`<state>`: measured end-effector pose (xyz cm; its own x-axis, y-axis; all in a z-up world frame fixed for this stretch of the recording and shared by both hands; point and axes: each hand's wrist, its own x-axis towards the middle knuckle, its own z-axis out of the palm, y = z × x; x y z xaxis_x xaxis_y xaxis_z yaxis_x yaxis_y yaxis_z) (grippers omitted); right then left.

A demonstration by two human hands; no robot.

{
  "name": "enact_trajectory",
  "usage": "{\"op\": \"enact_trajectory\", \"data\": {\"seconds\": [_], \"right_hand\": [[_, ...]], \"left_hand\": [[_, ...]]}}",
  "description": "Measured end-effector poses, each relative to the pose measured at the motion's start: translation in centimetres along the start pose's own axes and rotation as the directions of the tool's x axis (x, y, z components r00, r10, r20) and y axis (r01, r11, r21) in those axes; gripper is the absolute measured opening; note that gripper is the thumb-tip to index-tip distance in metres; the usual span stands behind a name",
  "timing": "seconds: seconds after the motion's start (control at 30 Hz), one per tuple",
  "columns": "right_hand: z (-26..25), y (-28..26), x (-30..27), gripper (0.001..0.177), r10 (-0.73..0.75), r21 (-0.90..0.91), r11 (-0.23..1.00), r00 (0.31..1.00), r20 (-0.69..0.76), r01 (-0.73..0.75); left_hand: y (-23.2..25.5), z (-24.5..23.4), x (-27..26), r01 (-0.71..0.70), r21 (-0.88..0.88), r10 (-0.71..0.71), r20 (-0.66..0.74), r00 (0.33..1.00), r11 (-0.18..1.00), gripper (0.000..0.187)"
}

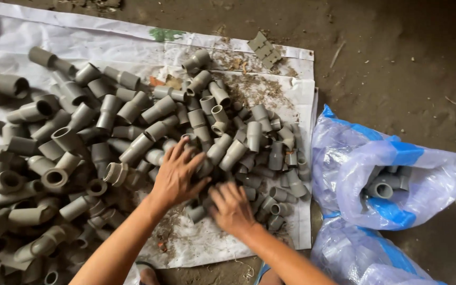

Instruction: The person sits on the floor and wipes gray plastic pipe fittings with a cloth. They pick up fittings one by one, wipe them, and place them into a separate pile. The person occasionally sorts through the pile to select the next fitting to clean.

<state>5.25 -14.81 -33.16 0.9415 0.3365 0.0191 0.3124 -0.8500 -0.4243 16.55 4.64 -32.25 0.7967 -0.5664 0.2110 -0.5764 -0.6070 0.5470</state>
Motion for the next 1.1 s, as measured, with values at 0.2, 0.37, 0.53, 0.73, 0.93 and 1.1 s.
{"op": "enact_trajectory", "data": {"seconds": [0.2,0.37,0.53,0.73,0.93,1.1], "right_hand": [[-11.1,3.8,6.2,0.022,-0.032,0.411,0.912,0.999,0.037,0.014],[-12.9,15.0,14.9,0.076,0.528,0.149,0.828,0.841,0.119,-0.541],[-10.6,15.3,17.7,0.115,0.651,-0.023,0.666,0.566,0.506,-0.745],[-12.5,10.4,15.3,0.096,0.625,-0.066,0.756,0.687,0.372,-0.652],[-11.3,2.7,7.3,0.099,0.296,-0.068,0.955,0.944,0.146,-0.289],[-14.3,-3.8,9.6,0.119,0.277,-0.024,0.909,0.56,0.78,-0.417]], "left_hand": [[2.4,0.8,-5.8,-0.049,0.105,0.044,0.045,0.998,0.993,0.037],[1.6,2.7,-10.1,-0.06,0.102,0.049,0.103,0.993,0.993,0.025],[2.2,2.1,-10.9,-0.05,-0.031,0.053,0.095,0.994,0.998,0.015],[3.1,-1.3,-7.3,-0.065,-0.212,0.076,0.044,0.996,0.975,0.024],[3.4,-2.9,-3.9,0.007,-0.271,-0.052,-0.161,0.986,0.962,0.046],[2.7,0.9,-5.5,-0.047,-0.002,0.047,0.048,0.998,0.999,0.09]]}}
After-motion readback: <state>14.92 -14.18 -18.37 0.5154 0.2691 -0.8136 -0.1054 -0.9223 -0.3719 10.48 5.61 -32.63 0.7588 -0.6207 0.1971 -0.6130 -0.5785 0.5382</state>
